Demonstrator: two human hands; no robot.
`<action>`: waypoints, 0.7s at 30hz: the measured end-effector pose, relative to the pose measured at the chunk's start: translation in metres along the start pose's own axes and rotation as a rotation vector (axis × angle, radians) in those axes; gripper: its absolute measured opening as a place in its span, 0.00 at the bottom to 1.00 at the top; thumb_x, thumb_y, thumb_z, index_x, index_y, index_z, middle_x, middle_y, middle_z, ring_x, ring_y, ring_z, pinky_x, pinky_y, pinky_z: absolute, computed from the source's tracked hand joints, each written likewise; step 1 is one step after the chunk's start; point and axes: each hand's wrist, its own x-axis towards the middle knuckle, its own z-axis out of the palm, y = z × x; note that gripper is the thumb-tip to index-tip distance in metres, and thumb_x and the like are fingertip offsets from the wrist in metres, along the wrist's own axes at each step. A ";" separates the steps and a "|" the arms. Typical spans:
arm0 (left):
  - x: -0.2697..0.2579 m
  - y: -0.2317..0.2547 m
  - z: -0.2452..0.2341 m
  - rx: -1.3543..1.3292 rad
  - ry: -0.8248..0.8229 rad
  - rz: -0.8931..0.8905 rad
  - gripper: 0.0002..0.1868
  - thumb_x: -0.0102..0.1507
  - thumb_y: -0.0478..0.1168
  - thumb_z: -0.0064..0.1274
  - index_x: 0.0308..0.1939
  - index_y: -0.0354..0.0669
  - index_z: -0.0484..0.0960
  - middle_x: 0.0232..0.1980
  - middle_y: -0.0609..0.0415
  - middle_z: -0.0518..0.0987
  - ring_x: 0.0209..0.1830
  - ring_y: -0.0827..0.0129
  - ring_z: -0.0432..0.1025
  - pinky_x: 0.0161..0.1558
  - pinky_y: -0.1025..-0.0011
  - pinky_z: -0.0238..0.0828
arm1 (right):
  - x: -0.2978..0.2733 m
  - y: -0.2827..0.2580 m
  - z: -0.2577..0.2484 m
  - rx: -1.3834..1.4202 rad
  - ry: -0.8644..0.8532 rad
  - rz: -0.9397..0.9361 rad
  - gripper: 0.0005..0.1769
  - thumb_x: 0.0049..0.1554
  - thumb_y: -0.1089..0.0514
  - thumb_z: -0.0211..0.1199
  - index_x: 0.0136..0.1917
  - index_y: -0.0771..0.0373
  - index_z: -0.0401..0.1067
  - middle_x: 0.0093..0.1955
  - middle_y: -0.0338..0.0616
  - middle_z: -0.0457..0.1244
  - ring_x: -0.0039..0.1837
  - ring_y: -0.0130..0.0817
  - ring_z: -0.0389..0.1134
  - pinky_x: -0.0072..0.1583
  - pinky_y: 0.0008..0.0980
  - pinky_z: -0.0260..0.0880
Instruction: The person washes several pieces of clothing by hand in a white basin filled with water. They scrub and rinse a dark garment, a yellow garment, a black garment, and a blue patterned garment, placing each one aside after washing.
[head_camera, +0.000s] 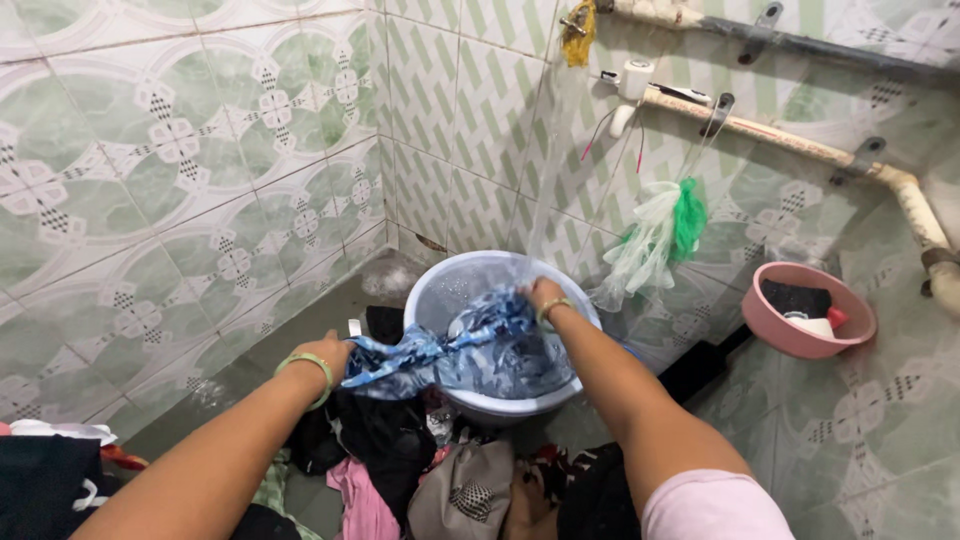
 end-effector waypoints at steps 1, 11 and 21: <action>0.000 0.000 0.002 -0.018 0.006 0.006 0.25 0.65 0.34 0.43 0.66 0.55 0.74 0.69 0.38 0.67 0.62 0.46 0.73 0.62 0.55 0.73 | -0.005 0.003 0.002 -0.119 -0.092 -0.032 0.26 0.53 0.40 0.73 0.52 0.63 0.78 0.54 0.57 0.70 0.58 0.52 0.71 0.60 0.44 0.69; 0.002 0.011 0.006 0.049 -0.061 0.067 0.26 0.64 0.33 0.46 0.66 0.54 0.74 0.71 0.38 0.66 0.61 0.45 0.74 0.60 0.56 0.74 | -0.048 -0.035 0.073 -0.444 -0.405 -0.325 0.45 0.59 0.46 0.61 0.84 0.42 0.44 0.63 0.56 0.66 0.61 0.54 0.70 0.62 0.50 0.69; 0.013 0.003 0.018 0.096 -0.132 0.055 0.31 0.61 0.32 0.51 0.70 0.55 0.70 0.70 0.40 0.68 0.63 0.47 0.73 0.61 0.57 0.74 | -0.064 -0.020 0.095 -0.538 -0.890 -0.543 0.26 0.48 0.50 0.71 0.61 0.54 0.78 0.61 0.49 0.70 0.62 0.47 0.71 0.63 0.44 0.70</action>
